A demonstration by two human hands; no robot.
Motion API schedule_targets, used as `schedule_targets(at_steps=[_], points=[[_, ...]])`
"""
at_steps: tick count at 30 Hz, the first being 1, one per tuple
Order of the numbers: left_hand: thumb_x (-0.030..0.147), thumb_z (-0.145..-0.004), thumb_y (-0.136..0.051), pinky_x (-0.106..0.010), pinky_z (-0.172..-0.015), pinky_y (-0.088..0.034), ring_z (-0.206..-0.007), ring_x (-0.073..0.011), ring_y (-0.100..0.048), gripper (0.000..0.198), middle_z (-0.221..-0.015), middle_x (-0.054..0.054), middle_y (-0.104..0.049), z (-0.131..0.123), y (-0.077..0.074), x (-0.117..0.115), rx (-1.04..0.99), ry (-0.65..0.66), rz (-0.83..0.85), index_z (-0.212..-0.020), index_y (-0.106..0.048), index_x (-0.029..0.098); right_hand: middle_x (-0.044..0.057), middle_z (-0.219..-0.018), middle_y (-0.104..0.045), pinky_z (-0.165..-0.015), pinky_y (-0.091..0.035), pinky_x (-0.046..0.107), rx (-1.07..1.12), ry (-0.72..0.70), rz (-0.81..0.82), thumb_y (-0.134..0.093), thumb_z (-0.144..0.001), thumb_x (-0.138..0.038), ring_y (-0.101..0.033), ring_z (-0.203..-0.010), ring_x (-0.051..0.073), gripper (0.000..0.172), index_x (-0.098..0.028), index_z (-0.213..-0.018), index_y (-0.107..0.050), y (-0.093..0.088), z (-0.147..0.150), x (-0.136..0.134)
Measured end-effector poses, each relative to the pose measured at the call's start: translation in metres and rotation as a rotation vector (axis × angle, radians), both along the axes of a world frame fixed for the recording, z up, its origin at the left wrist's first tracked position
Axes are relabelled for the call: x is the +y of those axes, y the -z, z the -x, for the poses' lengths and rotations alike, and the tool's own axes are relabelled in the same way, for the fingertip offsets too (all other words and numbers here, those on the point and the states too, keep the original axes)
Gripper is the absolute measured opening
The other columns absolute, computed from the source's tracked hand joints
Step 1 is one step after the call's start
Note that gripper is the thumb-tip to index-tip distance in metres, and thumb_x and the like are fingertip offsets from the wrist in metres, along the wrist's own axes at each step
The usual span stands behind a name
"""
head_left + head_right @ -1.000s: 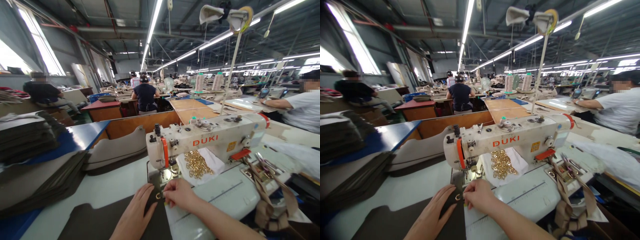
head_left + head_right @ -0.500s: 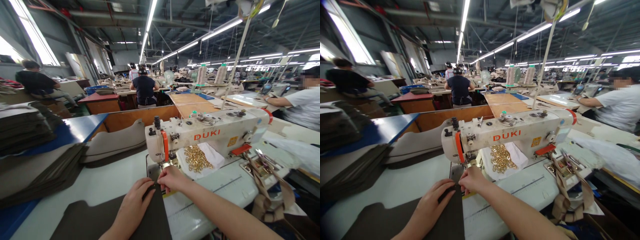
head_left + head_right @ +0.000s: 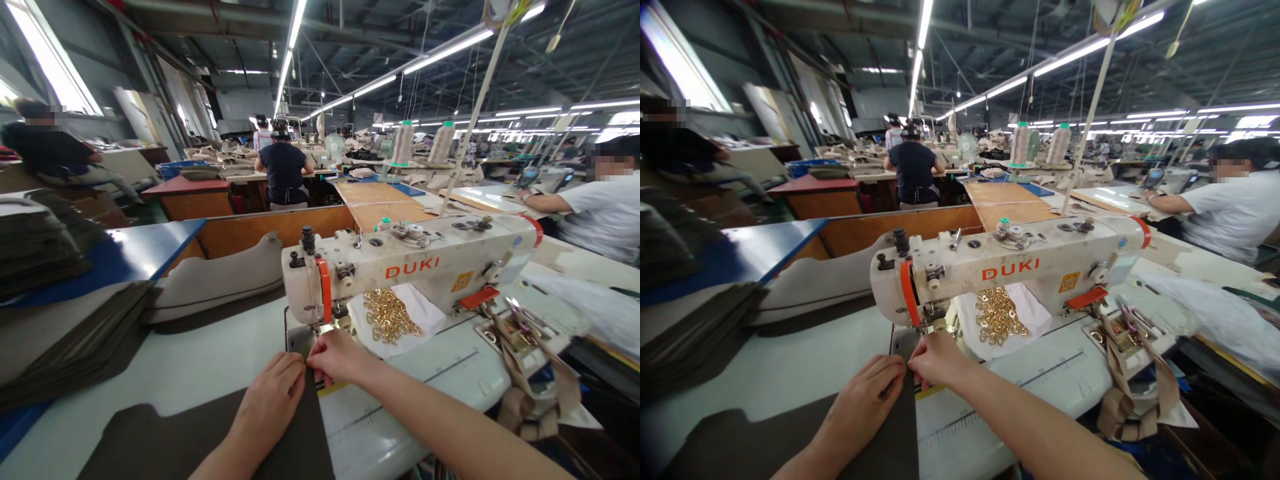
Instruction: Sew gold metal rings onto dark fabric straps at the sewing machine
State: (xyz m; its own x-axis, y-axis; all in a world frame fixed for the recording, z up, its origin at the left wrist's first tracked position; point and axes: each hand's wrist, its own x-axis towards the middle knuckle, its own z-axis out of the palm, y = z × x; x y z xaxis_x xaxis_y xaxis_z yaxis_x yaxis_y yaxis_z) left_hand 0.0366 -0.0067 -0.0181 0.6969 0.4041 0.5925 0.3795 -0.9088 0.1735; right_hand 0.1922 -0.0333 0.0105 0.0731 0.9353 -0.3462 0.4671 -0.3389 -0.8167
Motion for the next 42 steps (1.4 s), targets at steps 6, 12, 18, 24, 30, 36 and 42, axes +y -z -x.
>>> schedule_targets(at_steps=[6, 12, 18, 24, 30, 36, 42], points=[[0.011, -0.086, -0.041, -0.031, -0.068, -0.055, -0.071, -0.0177, -0.064, 0.021, -0.075, -0.003, -0.067, -0.001, 0.002, 0.002, -0.022, -0.01, 0.044, -0.075, -0.058, 0.02, 0.007, -0.092, -0.068, -0.086, -0.04, 0.032, -0.361, -0.164, -0.366, -0.052, -0.085, -0.018, -0.058, -0.094, 0.021, 0.016, -0.019, -0.087, -0.068, 0.011, -0.014, -0.027], [0.012, -0.084, -0.042, -0.029, -0.069, -0.055, -0.071, -0.0163, -0.064, 0.021, -0.074, -0.002, -0.067, -0.001, -0.001, -0.001, -0.023, -0.028, 0.075, -0.074, -0.058, 0.021, 0.004, -0.081, -0.06, -0.071, -0.041, 0.029, -0.805, -0.389, -0.68, -0.047, -0.088, -0.015, -0.051, -0.082, 0.02, 0.016, -0.02, -0.084, -0.061, 0.027, -0.016, -0.039], [0.013, -0.085, -0.043, -0.027, -0.067, -0.055, -0.068, -0.0154, -0.064, 0.021, -0.072, -0.002, -0.067, -0.002, -0.001, 0.0, -0.065, -0.005, 0.058, -0.074, -0.058, 0.021, 0.002, -0.08, -0.058, -0.071, -0.04, 0.028, -0.848, -0.404, -0.723, -0.052, -0.087, -0.014, -0.049, -0.08, 0.019, 0.01, -0.019, -0.083, -0.059, 0.028, -0.014, -0.037], [0.013, -0.085, -0.044, -0.027, -0.066, -0.055, -0.067, -0.015, -0.065, 0.021, -0.072, -0.002, -0.068, -0.003, 0.0, 0.004, -0.071, 0.003, 0.069, -0.073, -0.059, 0.02, 0.003, -0.079, -0.058, -0.073, -0.04, 0.029, -0.866, -0.447, -0.738, -0.053, -0.086, -0.013, -0.049, -0.08, 0.019, 0.008, -0.017, -0.085, -0.059, 0.029, -0.014, -0.036], [0.013, -0.084, -0.045, -0.026, -0.066, -0.055, -0.068, -0.015, -0.064, 0.02, -0.072, -0.001, -0.068, -0.002, -0.001, 0.004, -0.056, 0.001, 0.128, -0.072, -0.058, 0.021, 0.004, -0.08, -0.059, -0.075, -0.042, 0.029, -0.882, -0.473, -0.741, -0.053, -0.086, -0.012, -0.05, -0.081, 0.019, 0.008, -0.017, -0.086, -0.059, 0.028, -0.015, -0.036], [0.014, -0.085, -0.045, -0.027, -0.068, -0.054, -0.069, -0.0152, -0.064, 0.019, -0.073, -0.001, -0.068, -0.002, -0.003, 0.004, -0.048, 0.017, 0.139, -0.073, -0.058, 0.022, 0.003, -0.087, -0.061, -0.076, -0.043, 0.03, -0.88, -0.679, -0.759, -0.054, -0.089, -0.018, -0.052, -0.087, 0.019, 0.012, -0.018, -0.099, -0.06, 0.005, -0.035, -0.062], [0.016, -0.086, -0.044, -0.028, -0.07, -0.054, -0.069, -0.0153, -0.064, 0.019, -0.074, -0.001, -0.068, -0.001, 0.001, 0.006, -0.067, 0.005, 0.114, -0.074, -0.059, 0.022, 0.006, -0.102, -0.064, -0.086, -0.042, 0.033, -0.836, -0.835, -0.811, -0.049, -0.092, -0.022, -0.052, -0.097, 0.02, 0.022, -0.017, -0.111, -0.058, -0.003, -0.038, -0.089]])
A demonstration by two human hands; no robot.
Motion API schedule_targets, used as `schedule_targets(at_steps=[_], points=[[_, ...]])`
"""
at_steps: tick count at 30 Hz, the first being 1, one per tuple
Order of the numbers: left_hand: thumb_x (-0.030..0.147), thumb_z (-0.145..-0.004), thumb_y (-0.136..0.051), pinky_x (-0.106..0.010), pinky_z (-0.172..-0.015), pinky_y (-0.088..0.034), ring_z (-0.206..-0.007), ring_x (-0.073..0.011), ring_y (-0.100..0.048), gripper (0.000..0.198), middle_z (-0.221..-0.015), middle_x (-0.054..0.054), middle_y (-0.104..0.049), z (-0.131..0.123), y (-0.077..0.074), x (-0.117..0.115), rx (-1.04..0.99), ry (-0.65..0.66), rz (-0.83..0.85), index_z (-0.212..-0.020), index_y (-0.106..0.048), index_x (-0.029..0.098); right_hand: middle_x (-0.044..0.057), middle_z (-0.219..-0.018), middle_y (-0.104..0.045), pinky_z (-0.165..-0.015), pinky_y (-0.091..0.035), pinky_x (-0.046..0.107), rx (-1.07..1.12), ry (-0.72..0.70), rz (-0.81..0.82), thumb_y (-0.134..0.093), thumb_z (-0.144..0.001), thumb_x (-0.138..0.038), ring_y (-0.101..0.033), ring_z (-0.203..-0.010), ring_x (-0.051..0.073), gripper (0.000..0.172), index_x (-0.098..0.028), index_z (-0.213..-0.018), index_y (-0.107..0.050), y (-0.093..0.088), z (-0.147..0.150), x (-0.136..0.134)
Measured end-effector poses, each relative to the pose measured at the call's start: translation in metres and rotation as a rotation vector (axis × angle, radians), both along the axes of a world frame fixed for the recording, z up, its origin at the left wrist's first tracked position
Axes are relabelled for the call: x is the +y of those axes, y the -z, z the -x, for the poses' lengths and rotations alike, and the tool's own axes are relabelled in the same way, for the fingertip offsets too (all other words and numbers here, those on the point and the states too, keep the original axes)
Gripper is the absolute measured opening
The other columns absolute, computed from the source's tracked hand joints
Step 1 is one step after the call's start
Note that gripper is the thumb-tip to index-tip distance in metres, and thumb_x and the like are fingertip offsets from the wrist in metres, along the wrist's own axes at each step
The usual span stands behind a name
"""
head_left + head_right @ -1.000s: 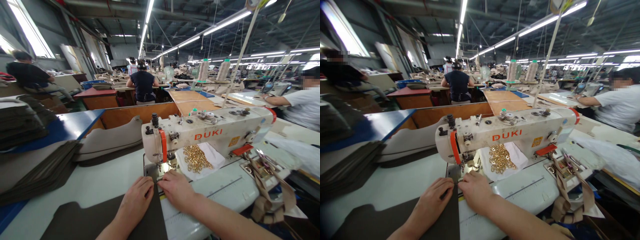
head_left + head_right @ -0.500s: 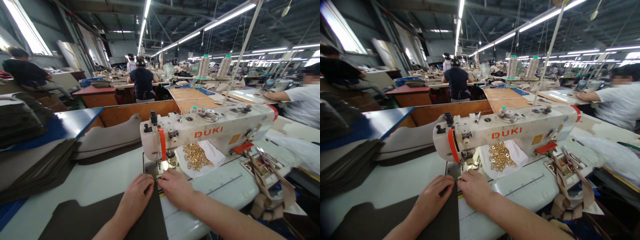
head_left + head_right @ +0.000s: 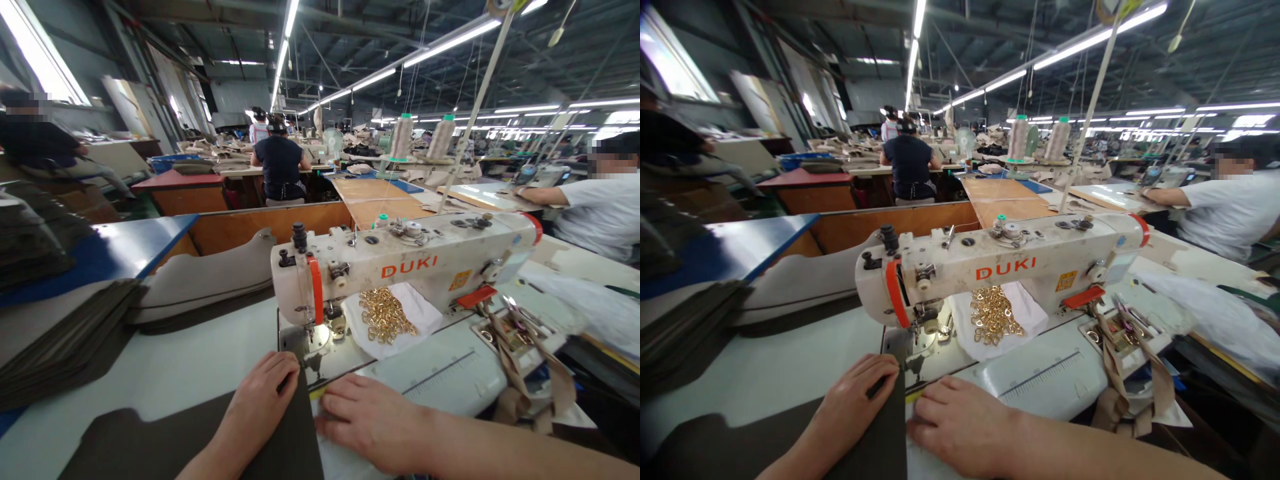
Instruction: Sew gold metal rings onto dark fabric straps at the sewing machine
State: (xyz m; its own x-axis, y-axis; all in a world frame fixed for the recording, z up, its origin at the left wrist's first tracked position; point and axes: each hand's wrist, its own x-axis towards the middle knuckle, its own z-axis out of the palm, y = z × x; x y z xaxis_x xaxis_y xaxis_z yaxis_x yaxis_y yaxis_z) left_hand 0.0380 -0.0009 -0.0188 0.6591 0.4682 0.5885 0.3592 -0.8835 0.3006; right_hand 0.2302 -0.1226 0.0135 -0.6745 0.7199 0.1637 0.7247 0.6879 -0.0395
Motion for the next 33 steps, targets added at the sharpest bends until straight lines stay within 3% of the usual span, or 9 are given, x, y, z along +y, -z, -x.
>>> schedule_targets(at_steps=[3, 6, 8, 16, 20, 33], points=[[0.017, -0.087, -0.045, -0.028, -0.07, -0.054, -0.07, -0.0154, -0.064, 0.019, -0.075, -0.001, -0.068, 0.0, 0.002, 0.001, -0.003, -0.001, -0.018, -0.076, -0.059, 0.022, 0.008, -0.115, -0.061, -0.095, -0.039, 0.036, 0.04, 0.069, -0.012, -0.049, -0.091, -0.025, -0.05, -0.107, 0.021, 0.021, -0.017, -0.108, -0.059, 0.007, 0.01, 0.004], [0.018, -0.088, -0.044, -0.028, -0.07, -0.054, -0.07, -0.0156, -0.064, 0.019, -0.075, -0.001, -0.068, 0.0, 0.002, 0.001, 0.013, 0.004, -0.02, -0.076, -0.058, 0.022, 0.006, -0.104, -0.064, -0.101, -0.035, 0.035, 0.136, 0.117, -0.044, -0.047, -0.092, -0.028, -0.05, -0.107, 0.02, 0.018, -0.017, -0.089, -0.061, 0.013, 0.02, 0.014], [0.017, -0.088, -0.044, -0.028, -0.069, -0.054, -0.069, -0.0155, -0.064, 0.019, -0.074, -0.001, -0.068, 0.0, 0.001, 0.0, 0.017, 0.015, -0.024, -0.076, -0.058, 0.022, 0.006, -0.101, -0.065, -0.105, -0.031, 0.035, 0.207, 0.143, -0.073, -0.05, -0.089, -0.027, -0.05, -0.106, 0.02, 0.015, -0.017, -0.087, -0.061, 0.017, 0.026, 0.021], [0.016, -0.089, -0.041, -0.028, -0.069, -0.055, -0.07, -0.0156, -0.064, 0.022, -0.074, -0.002, -0.068, 0.002, 0.0, 0.001, 0.03, 0.024, -0.087, -0.077, -0.059, 0.021, 0.008, -0.101, -0.067, -0.092, -0.044, 0.03, 0.204, 0.109, -0.038, -0.053, -0.088, -0.021, -0.054, -0.099, 0.019, 0.012, -0.014, -0.091, -0.063, 0.043, 0.034, 0.033], [0.017, -0.091, -0.041, -0.028, -0.07, -0.055, -0.071, -0.0156, -0.065, 0.022, -0.075, -0.002, -0.069, 0.006, 0.002, 0.004, 0.032, 0.034, -0.157, -0.08, -0.06, 0.021, 0.008, -0.103, -0.067, -0.092, -0.044, 0.03, 0.216, 0.115, -0.05, -0.051, -0.09, -0.021, -0.055, -0.1, 0.019, 0.013, -0.015, -0.09, -0.062, 0.045, 0.034, 0.031], [0.016, -0.092, -0.04, -0.028, -0.073, -0.056, -0.073, -0.0149, -0.064, 0.023, -0.077, -0.002, -0.069, 0.002, -0.001, 0.003, 0.066, 0.064, -0.127, -0.081, -0.06, 0.019, 0.008, -0.102, -0.066, -0.093, -0.043, 0.03, 0.235, 0.12, -0.045, -0.052, -0.09, -0.022, -0.055, -0.101, 0.019, 0.012, -0.015, -0.091, -0.062, 0.045, 0.034, 0.031]])
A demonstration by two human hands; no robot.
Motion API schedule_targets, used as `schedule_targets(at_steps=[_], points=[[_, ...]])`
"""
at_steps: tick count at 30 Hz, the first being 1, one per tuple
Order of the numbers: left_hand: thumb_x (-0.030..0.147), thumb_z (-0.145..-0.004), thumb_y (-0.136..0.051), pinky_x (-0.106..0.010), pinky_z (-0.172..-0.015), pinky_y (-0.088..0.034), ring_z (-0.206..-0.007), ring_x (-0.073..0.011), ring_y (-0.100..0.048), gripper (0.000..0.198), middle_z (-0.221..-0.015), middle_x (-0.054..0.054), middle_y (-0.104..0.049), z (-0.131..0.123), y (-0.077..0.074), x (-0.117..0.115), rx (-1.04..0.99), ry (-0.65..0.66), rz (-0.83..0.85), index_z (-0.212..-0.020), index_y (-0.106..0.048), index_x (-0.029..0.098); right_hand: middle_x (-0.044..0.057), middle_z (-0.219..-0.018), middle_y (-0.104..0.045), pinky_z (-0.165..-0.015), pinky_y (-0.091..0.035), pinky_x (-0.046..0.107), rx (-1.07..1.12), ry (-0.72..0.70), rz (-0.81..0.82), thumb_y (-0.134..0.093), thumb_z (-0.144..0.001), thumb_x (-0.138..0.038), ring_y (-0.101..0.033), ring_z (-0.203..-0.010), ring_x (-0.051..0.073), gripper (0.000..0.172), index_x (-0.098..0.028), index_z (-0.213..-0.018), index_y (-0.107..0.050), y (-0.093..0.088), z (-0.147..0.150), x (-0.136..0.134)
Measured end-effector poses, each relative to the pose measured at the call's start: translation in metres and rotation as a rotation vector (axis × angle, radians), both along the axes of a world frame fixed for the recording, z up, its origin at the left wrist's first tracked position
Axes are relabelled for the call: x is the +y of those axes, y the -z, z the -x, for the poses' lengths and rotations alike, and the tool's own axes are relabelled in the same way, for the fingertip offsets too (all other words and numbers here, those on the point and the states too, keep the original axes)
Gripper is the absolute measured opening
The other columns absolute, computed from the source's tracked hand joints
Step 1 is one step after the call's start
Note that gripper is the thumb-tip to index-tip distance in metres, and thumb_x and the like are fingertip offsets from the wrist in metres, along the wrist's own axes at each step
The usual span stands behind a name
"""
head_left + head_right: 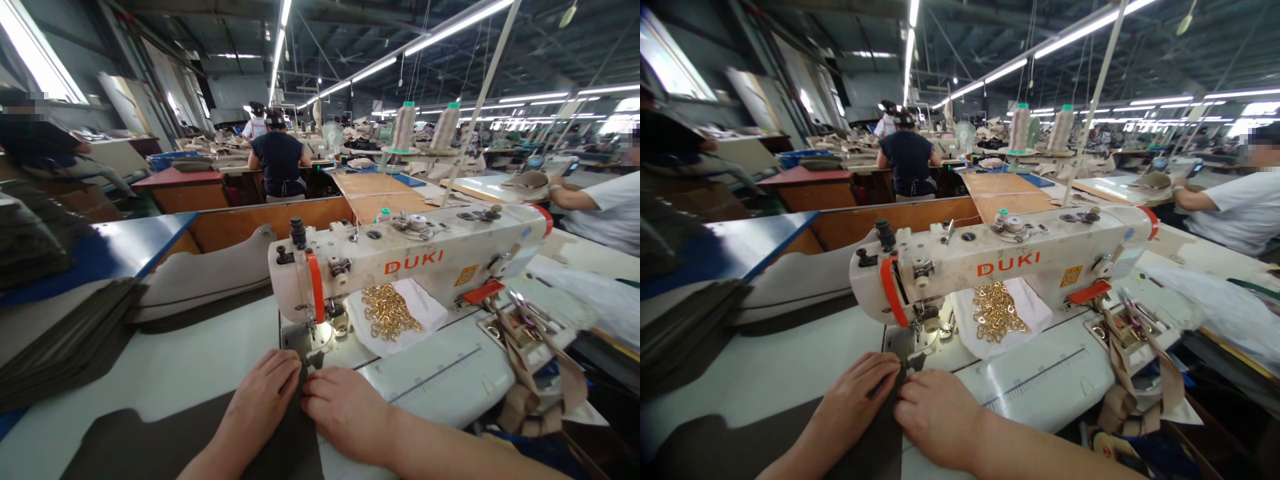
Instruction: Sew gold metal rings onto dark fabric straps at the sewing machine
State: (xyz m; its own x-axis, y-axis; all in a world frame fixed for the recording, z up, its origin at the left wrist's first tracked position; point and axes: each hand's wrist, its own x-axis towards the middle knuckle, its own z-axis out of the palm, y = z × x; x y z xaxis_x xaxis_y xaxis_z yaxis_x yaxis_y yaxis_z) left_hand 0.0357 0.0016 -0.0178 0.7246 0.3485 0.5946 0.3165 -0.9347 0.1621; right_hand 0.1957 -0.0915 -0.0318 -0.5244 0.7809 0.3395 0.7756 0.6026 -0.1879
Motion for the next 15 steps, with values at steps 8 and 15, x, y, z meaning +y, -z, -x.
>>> schedule_targets(at_steps=[8, 15], points=[[0.015, -0.091, -0.041, -0.028, -0.071, -0.055, -0.072, -0.0148, -0.063, 0.023, -0.075, -0.002, -0.068, -0.001, 0.0, -0.001, -0.013, -0.011, 0.039, -0.079, -0.06, 0.019, 0.008, -0.102, -0.066, -0.094, -0.043, 0.029, 0.01, 0.01, 0.015, -0.052, -0.089, -0.02, -0.056, -0.101, 0.018, 0.012, -0.014, -0.093, -0.062, -0.002, 0.0, -0.001], [0.016, -0.093, -0.04, -0.028, -0.07, -0.057, -0.073, -0.0156, -0.064, 0.023, -0.078, -0.003, -0.069, 0.001, 0.001, -0.002, -0.004, -0.012, 0.036, -0.083, -0.061, 0.018, 0.008, -0.107, -0.064, -0.092, -0.045, 0.032, -0.006, 0.117, 0.018, -0.056, -0.087, -0.021, -0.056, -0.099, 0.02, 0.019, -0.012, -0.104, -0.061, -0.013, -0.002, 0.005]])
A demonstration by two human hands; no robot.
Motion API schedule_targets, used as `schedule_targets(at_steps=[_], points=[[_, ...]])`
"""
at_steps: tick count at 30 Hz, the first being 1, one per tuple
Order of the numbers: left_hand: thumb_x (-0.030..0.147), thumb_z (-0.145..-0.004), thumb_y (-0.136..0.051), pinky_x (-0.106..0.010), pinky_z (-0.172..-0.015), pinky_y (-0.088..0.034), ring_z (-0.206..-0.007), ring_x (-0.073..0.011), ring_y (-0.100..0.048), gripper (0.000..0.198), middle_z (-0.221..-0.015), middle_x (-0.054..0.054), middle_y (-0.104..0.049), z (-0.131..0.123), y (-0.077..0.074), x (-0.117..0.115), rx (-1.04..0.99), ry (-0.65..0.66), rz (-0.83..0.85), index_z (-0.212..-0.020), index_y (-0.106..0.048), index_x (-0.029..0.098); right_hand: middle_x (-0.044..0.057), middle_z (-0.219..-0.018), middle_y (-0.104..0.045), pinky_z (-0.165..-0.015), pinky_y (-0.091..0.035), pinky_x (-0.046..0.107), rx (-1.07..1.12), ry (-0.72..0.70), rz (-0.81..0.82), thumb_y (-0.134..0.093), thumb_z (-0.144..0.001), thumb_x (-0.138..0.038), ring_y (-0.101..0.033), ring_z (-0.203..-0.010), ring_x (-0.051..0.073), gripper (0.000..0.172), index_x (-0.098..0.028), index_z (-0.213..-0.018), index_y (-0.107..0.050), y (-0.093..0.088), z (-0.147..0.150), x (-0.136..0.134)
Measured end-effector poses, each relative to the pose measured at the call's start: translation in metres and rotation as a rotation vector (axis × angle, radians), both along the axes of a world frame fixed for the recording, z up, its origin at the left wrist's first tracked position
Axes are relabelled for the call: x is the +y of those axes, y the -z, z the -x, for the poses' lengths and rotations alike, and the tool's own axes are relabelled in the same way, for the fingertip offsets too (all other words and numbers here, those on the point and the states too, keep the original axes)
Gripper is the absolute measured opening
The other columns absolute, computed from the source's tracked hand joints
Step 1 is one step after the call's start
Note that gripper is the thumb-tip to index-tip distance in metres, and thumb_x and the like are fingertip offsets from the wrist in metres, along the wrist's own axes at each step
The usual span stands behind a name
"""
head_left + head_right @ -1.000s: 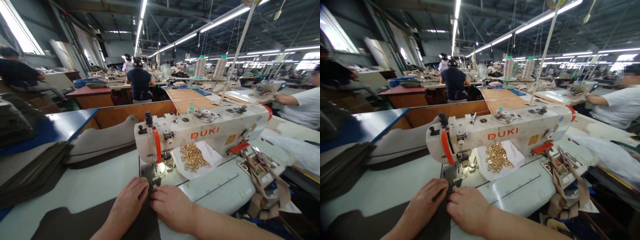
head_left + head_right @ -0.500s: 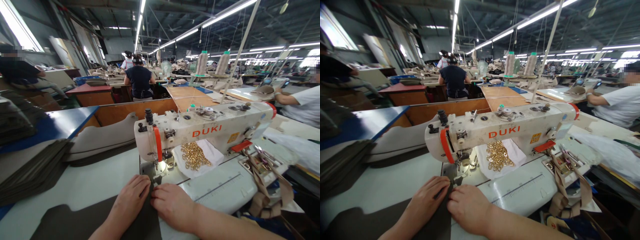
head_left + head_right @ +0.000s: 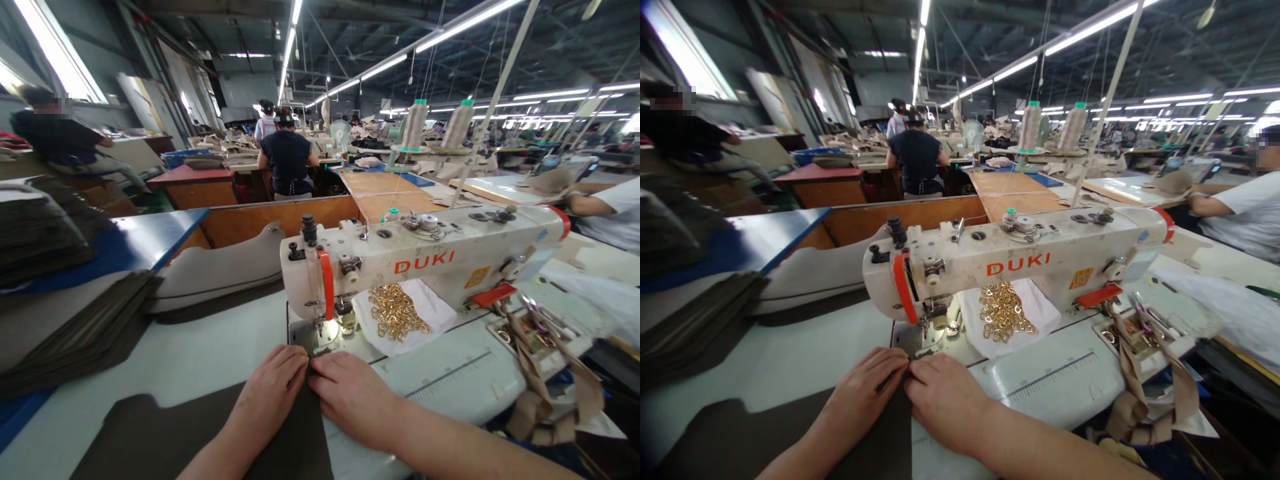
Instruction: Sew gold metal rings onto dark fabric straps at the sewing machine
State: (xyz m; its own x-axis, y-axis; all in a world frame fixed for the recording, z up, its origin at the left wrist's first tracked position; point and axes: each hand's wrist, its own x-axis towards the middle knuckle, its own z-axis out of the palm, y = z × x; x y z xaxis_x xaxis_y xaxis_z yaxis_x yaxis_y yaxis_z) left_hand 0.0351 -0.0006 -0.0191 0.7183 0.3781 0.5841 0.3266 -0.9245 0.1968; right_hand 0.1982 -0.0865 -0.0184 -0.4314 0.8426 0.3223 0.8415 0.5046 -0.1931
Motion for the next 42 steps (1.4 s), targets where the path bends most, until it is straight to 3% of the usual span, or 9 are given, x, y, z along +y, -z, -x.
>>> schedule_targets(at_steps=[8, 20, 29, 34, 42], points=[[0.01, -0.092, -0.037, -0.031, -0.074, -0.059, -0.077, -0.0163, -0.066, 0.027, -0.084, -0.005, -0.07, 0.004, -0.002, -0.002, 0.04, -0.001, -0.016, -0.088, -0.063, 0.016, 0.01, -0.109, -0.062, -0.099, -0.039, 0.035, -0.117, -0.063, -0.113, -0.051, -0.091, -0.018, -0.052, -0.106, 0.022, 0.019, -0.01, -0.105, -0.059, 0.006, -0.004, 0.007], [0.012, -0.093, -0.038, -0.028, -0.073, -0.059, -0.079, -0.0155, -0.067, 0.026, -0.084, -0.005, -0.071, 0.007, -0.003, -0.002, 0.044, -0.006, 0.0, -0.088, -0.064, 0.017, 0.009, -0.109, -0.062, -0.096, -0.041, 0.035, -0.136, -0.056, -0.149, -0.052, -0.089, -0.016, -0.053, -0.101, 0.022, 0.014, -0.011, -0.099, -0.06, 0.007, -0.004, 0.007], [0.015, -0.094, -0.039, -0.027, -0.075, -0.058, -0.079, -0.0158, -0.066, 0.026, -0.085, -0.005, -0.071, -0.009, 0.003, 0.012, 0.037, 0.038, 0.006, -0.09, -0.065, 0.017, 0.008, -0.102, -0.061, -0.093, -0.042, 0.035, -0.176, -0.061, -0.097, -0.052, -0.09, -0.016, -0.052, -0.097, 0.022, 0.012, -0.012, -0.098, -0.059, 0.0, -0.02, 0.016], [0.017, -0.094, -0.038, -0.028, -0.074, -0.059, -0.077, -0.0161, -0.067, 0.028, -0.083, -0.004, -0.072, -0.021, 0.002, 0.022, 0.021, 0.024, 0.018, -0.087, -0.066, 0.018, 0.008, -0.105, -0.062, -0.083, -0.046, 0.034, -0.164, -0.017, -0.058, -0.054, -0.09, -0.016, -0.054, -0.097, 0.022, 0.01, -0.013, -0.098, -0.058, 0.002, -0.029, 0.026], [0.017, -0.092, -0.04, -0.029, -0.071, -0.06, -0.075, -0.0167, -0.068, 0.028, -0.079, -0.004, -0.073, -0.026, -0.004, 0.029, 0.007, -0.012, 0.029, -0.082, -0.066, 0.02, 0.01, -0.105, -0.063, -0.087, -0.046, 0.035, -0.102, -0.006, -0.095, -0.053, -0.088, -0.012, -0.056, -0.094, 0.022, 0.01, -0.012, -0.097, -0.058, 0.007, -0.03, 0.032]])
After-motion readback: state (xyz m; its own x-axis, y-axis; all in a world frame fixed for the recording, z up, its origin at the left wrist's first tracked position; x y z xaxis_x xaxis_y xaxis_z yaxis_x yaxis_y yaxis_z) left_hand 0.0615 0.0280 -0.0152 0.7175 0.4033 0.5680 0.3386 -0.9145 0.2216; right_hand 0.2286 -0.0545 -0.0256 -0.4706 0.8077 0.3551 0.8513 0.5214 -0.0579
